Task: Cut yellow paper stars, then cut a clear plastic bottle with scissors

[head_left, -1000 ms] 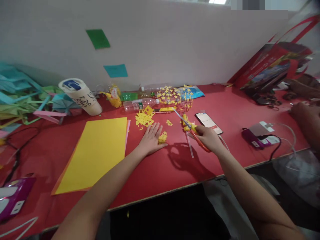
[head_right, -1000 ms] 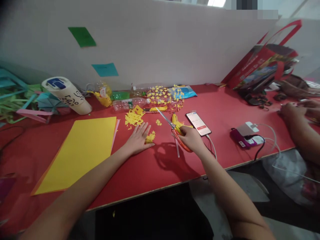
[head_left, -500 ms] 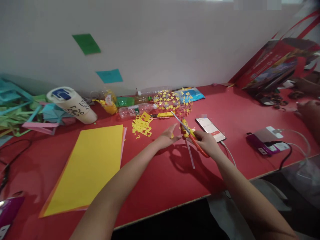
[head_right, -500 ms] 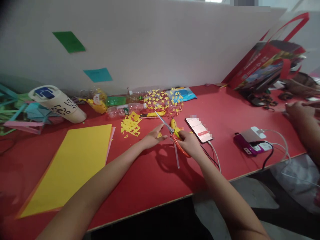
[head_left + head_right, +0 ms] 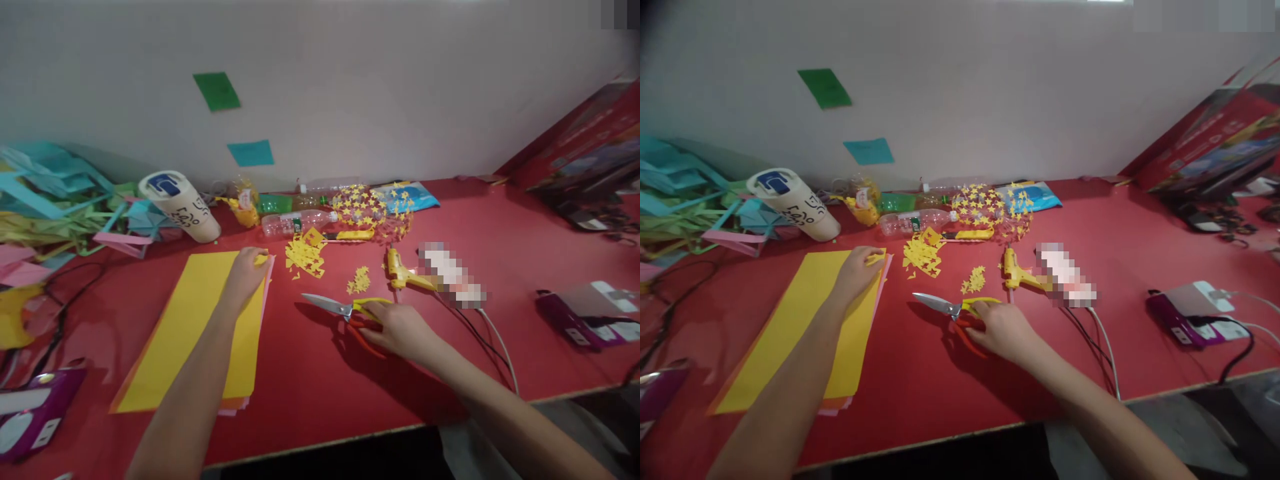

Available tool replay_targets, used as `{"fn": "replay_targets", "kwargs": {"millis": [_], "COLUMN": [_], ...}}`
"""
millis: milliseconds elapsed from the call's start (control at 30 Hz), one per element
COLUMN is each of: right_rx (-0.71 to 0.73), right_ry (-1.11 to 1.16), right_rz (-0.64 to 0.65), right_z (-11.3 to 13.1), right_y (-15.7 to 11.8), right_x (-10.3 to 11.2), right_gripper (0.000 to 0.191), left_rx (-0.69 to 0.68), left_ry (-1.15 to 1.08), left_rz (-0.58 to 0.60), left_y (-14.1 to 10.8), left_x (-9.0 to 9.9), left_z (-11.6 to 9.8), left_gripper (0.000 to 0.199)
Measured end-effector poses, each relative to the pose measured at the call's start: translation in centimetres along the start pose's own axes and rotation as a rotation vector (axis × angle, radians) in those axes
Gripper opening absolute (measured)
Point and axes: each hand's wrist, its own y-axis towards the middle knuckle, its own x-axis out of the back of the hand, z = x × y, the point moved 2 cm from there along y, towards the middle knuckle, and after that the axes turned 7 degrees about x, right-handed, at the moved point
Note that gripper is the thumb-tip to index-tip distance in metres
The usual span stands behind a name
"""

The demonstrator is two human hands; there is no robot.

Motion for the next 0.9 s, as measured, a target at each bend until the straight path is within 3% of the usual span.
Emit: {"fn": "replay_targets", "kwargs": {"millis": [100, 267, 400, 500, 733, 900], "right_rx": [0.084, -0.07, -0.208, -0.219, -0.19, -0.147], "right_ry": [-0.013, -0.191, -0.278, -0.262, -0.275, -0.276], "right_rz": [-0.093, -0.231, -0.069, 0.039, -0.006, -0.071], "right_z": [-0.5, -4.6, -7.1, -7.9, -7.6, -7.8], "right_y": [1.8, 3.0, 4.3, 6.6, 12.4, 13.4], "right_x": [0.2, 4.2, 5.8, 5.0, 2.5, 2.0], "right_gripper": [0.028, 0.03, 0.023, 0.023, 0.033, 0.032], "left_rx": [0.01, -0.074, -0.074, -0.073, -0.042, 0.132], "left_ry": [-0.054, -0.023, 0.049, 0.056, 0.025, -0.238], "left_rz": [0.004, 0.025, 0.04, 0.038, 0.047, 0.07], "left_y": [-1.2, -1.6, -1.5, -1.5, -1.8, -0.6], "left_x": [-0.9, -2.0, -2.1, -2.2, -2.0, -1.4], "left_z": [0.8, 1.4, 1.4, 1.2, 1.0, 1.5], "left_gripper": [0.025, 0.025, 0.025, 0.025, 0.023, 0.027]}}
